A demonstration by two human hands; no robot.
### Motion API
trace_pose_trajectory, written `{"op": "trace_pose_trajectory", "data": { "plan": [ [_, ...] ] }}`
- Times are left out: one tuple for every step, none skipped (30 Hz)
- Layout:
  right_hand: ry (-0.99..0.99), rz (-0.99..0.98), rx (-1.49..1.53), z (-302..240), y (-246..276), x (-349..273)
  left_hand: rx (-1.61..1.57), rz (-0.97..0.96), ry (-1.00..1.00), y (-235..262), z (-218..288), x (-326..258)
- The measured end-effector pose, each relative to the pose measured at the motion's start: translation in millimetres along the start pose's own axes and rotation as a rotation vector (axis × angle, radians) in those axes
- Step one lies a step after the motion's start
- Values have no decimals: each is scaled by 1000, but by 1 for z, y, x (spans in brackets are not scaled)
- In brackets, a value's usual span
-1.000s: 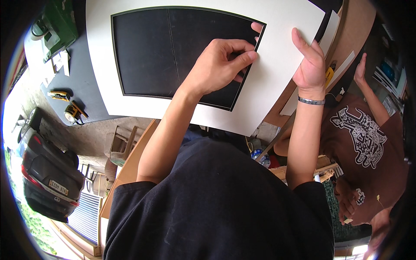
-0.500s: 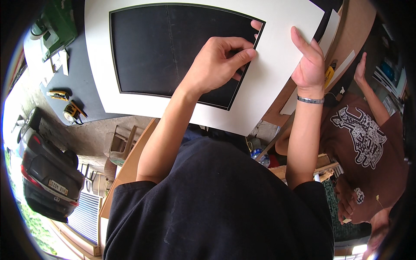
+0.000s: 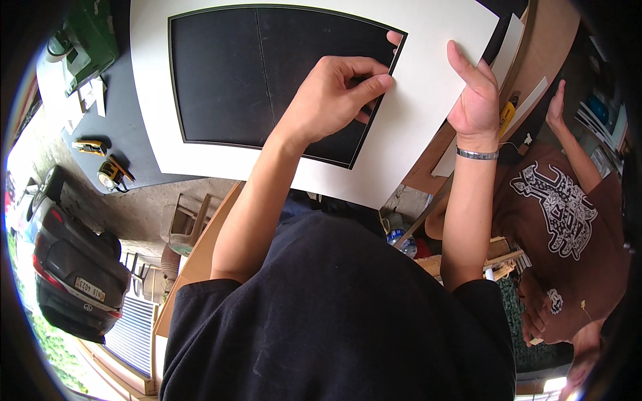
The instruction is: The person assembles a picture frame by applying double-sided tape to the edges of a white mat board and attaching it to a black backing. They use a utility knife to trim the tape and repeatedly adjust the alignment of the mat and backing.
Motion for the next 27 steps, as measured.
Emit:
{"op": "trace_pose_trajectory", "data": {
  "plan": [
    [3, 8, -5, 0, 0, 0, -1, -2, 0, 1, 0, 0],
    [5, 7, -7, 0, 0, 0, -1, -5, 0, 1, -1, 1],
    [8, 5, -9, 0, 0, 0, -2, -7, -1, 1, -1, 1],
    [10, 4, -11, 0, 0, 0, 6, -7, 3, 2, -1, 1],
    [11, 10, -11, 0, 0, 0, 14, -7, 7, 2, -1, 1],
    [12, 16, -12, 1, 0, 0, 22, -7, 10, 3, -1, 1],
    [13, 21, -13, 1, 0, 0, 19, -6, 9, 3, -1, 1],
    [2, 1, -9, 2, 1, 0, 16, -6, 10, 3, -2, 2],
    [-8, -19, -5, 2, 3, 1, 13, -6, 11, 2, -2, 2],
    [-19, -39, -2, 3, 4, 1, 6, -5, 15, 2, -3, 3],
    [-10, -25, 1, 3, 4, 1, 0, -3, 16, 1, -3, 2],
    [-2, -11, 3, 3, 3, 1, -7, 0, 17, 1, -4, 2],
    [6, 3, 6, 3, 2, 1, 6, 1, 15, 1, -4, 2],
    [7, 8, 4, 3, 2, 0, 18, 1, 13, 1, -4, 1],
    [7, 13, 3, 4, 2, 0, 29, 2, 12, 1, -4, 1],
    [8, 18, 1, 4, 2, 0, 33, 4, 12, 1, -4, 1],
    [6, 24, -2, 4, 2, 0, 36, 6, 11, 2, -4, 1],
    [4, 31, -6, 4, 2, -1, 40, 8, 11, 2, -4, 1],
    [3, 37, -10, 4, 3, -1, 35, 6, 10, 2, -4, 1],
    [-1, 35, -16, 4, 3, -1, 30, 5, 8, 2, -4, 1],
    [-4, 33, -21, 4, 3, -1, 25, 4, 6, 1, -4, 1],
    [-8, 30, -27, 5, 4, -1, 25, 7, 4, 2, -4, 1],
    [-6, 34, -27, 5, 4, -1, 26, 9, 1, 2, -4, 1],
    [-5, 37, -27, 5, 3, -1, 28, 12, -2, 2, -3, 1],
    [-4, 41, -26, 5, 3, -1, 26, 13, 3, 2, -3, 0],
    [-3, 44, -23, 5, 3, -1, 24, 13, 8, 2, -3, 0],
    [-2, 47, -21, 5, 3, -1, 22, 14, 12, 2, -3, 0]
  ]
}}
Point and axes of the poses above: each hand's wrist, its own x-axis towards the middle knuckle, its own y-axis out of the back of the hand, z = x × y, the point moved 8 cm from there along x, towards the middle knuckle, and after that the axes turned 8 degrees about z, right-handed, at the moved point
